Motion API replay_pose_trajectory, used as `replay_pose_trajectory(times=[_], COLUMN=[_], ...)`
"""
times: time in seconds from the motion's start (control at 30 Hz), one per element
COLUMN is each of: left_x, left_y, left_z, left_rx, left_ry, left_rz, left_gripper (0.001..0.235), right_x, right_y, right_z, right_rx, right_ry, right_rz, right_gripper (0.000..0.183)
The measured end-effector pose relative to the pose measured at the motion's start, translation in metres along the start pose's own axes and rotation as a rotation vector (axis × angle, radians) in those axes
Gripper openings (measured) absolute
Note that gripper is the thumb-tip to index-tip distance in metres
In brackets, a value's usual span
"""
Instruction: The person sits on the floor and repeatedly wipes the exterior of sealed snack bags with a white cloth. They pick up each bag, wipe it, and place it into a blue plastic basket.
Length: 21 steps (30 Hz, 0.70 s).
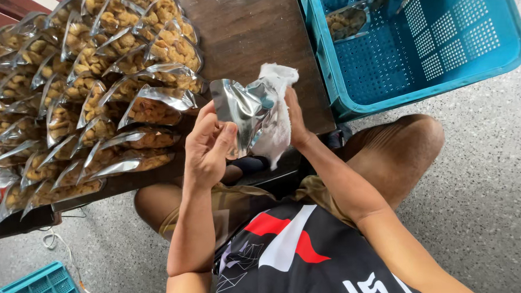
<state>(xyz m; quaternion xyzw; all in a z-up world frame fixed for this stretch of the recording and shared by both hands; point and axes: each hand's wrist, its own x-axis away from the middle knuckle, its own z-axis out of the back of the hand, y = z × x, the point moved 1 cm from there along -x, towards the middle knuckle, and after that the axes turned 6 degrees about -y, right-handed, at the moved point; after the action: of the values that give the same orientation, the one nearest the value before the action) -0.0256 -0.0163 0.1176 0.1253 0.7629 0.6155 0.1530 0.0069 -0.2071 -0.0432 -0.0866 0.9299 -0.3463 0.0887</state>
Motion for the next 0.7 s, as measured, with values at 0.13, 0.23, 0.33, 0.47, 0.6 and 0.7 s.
replay_pose_trajectory(times=[0.13,0.23,0.33,0.47,0.6,0.7], left_x=[-0.008,-0.017,-0.026,-0.026,-0.016,-0.01], left_y=[0.0,-0.006,-0.027,-0.048,-0.04,-0.037], left_z=[0.02,0.031,0.032,0.036,0.048,0.049], left_rx=[-0.004,-0.121,-0.1,-0.286,-0.428,-0.671], left_ry=[-0.019,-0.094,-0.279,-0.318,0.088,0.255], left_rz=[-0.066,-0.196,-0.226,-0.16,-0.045,0.245], left_gripper=[0.04,0.087,0.1,0.051,0.041,0.042], right_x=[0.007,0.012,0.016,0.021,0.012,0.009], right_y=[-0.002,0.002,0.008,0.016,-0.008,-0.029], right_z=[-0.002,-0.007,-0.001,0.017,0.029,0.017], right_rx=[0.107,-0.002,0.472,0.672,0.37,0.23], right_ry=[0.038,0.047,-0.216,-0.326,-0.05,0.038], right_rz=[-0.164,-0.441,-0.53,-0.471,-0.364,-0.213], right_gripper=[0.051,0.05,0.049,0.043,0.036,0.032])
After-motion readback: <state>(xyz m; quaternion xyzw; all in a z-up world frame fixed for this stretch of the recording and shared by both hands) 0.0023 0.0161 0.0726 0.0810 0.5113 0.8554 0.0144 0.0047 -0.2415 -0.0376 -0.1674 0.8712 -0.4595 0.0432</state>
